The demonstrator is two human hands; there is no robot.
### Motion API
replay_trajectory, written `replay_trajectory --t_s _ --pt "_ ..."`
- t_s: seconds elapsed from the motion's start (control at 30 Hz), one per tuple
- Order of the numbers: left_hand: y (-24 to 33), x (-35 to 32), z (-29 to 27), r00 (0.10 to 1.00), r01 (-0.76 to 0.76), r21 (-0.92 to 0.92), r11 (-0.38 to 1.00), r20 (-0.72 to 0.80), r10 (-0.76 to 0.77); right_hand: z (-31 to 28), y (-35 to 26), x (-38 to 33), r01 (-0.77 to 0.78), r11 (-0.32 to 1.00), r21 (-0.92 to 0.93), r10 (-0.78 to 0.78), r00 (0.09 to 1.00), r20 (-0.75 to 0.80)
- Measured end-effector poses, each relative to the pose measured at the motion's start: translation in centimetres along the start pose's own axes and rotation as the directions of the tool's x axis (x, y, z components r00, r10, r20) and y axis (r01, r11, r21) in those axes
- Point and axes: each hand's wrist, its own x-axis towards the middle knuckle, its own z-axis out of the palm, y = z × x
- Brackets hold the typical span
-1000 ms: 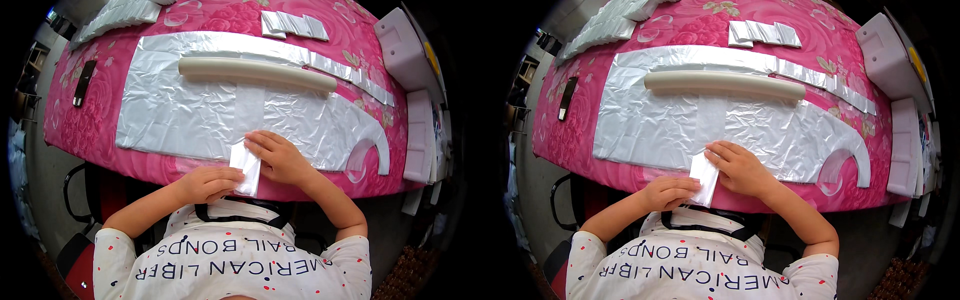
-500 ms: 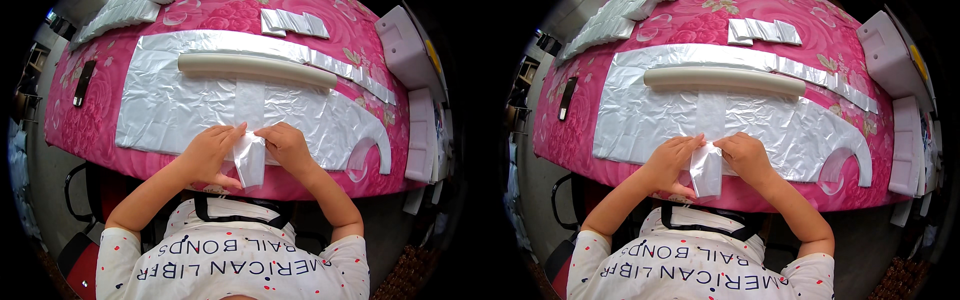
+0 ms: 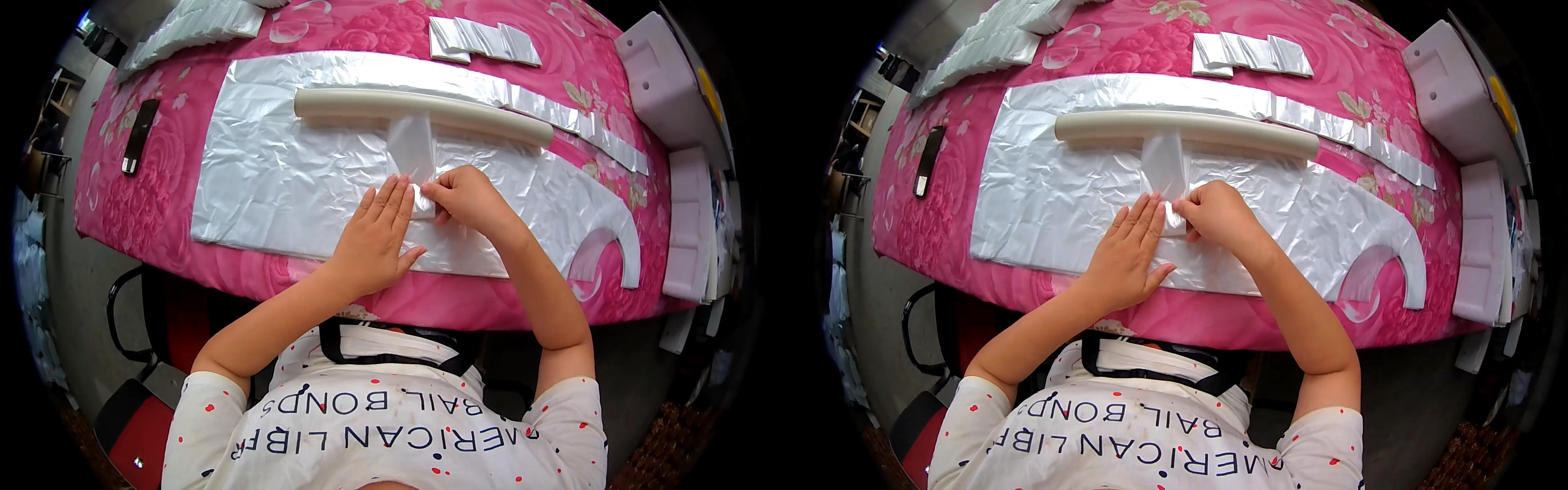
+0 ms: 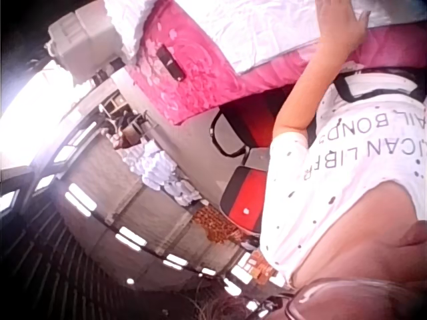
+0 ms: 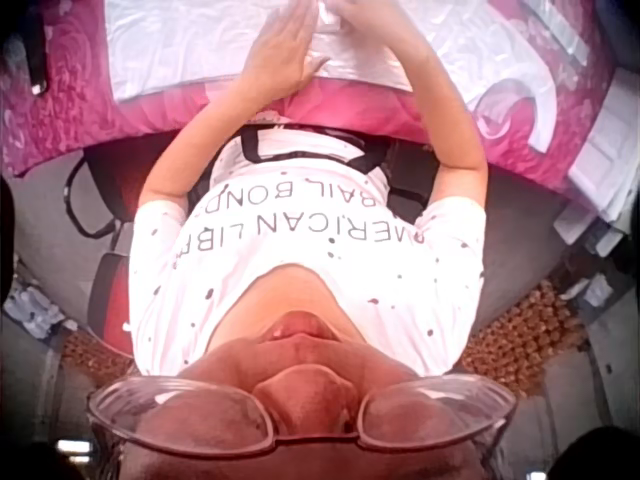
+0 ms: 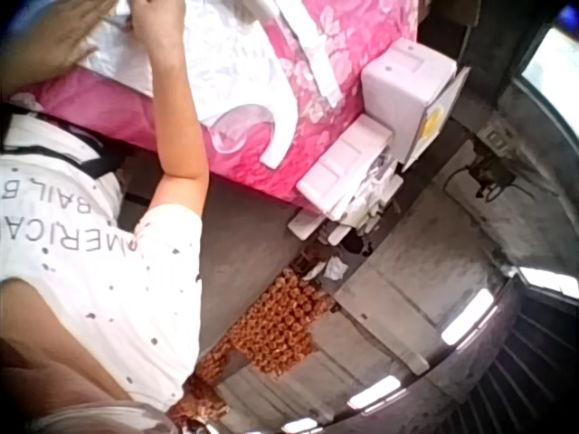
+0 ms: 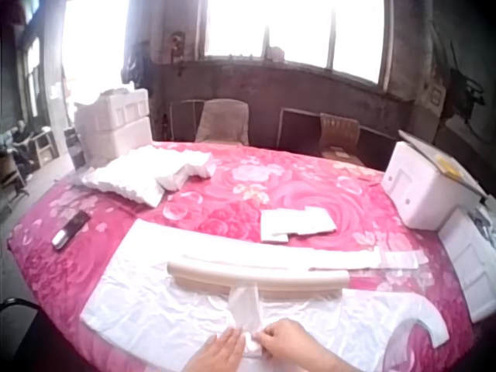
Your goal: The person repeatedly unrolls a sheet of clear plastic wrap from a roll, places it over a silver template on a pink floral tablecloth, and folds the plastic into small rectangular packets. The person handles the plastic roll and the folded packets throughout the clip.
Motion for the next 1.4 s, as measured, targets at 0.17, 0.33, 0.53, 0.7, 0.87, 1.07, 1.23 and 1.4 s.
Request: replay_trajectory --t_s 0.17,0.33,0.53,0.7,0.87,1.07,1.23,1.4 --pt "0.3 -0.1 0.7 0.997 0.059 0.048 0.997 0.037 -0.061 1.3 1.2 -0.8 0.168 0.975 -0.145 -0.188 0.973 -0.135" --pt "-0.3 0.1 0.3 0.999 0.026 0.003 1.000 0.046 -0.026 2.9 1.8 -3.0 0.317 0.797 -0.514 -0.530 0.775 -0.344" --pt "-1.3 0.7 -0.9 0.999 -0.034 0.018 0.999 0.009 0.034 2.0 3.9 -0.5 0.578 0.331 -0.746 -0.850 0.526 0.031" --pt "-1.6 1.5 -1.0 0.995 -0.054 0.007 0.999 -0.083 0.054 0.2 3.3 0.2 0.668 0.445 -0.597 -0.800 0.596 0.070" --pt "-2.2 2.3 -0.7 0.988 -0.108 0.153 0.982 -0.094 0.124 -0.5 3.3 0.7 0.687 0.510 -0.517 -0.786 0.617 0.044" --pt "-3.2 2.0 -0.9 0.973 -0.182 -0.019 0.983 -0.146 0.178 0.4 3.5 1.1 0.716 0.458 -0.527 -0.861 0.505 -0.064" --pt "-1.6 -1.6 -2.3 0.948 -0.313 -0.134 0.940 -0.106 0.300 2.2 4.3 -1.9 0.762 0.348 -0.546 -0.910 0.415 -0.001" --pt "-1.7 -2.9 -1.9 0.959 -0.277 -0.069 0.958 -0.077 0.272 3.2 4.8 -3.7 0.767 0.372 -0.522 -0.897 0.443 0.011"
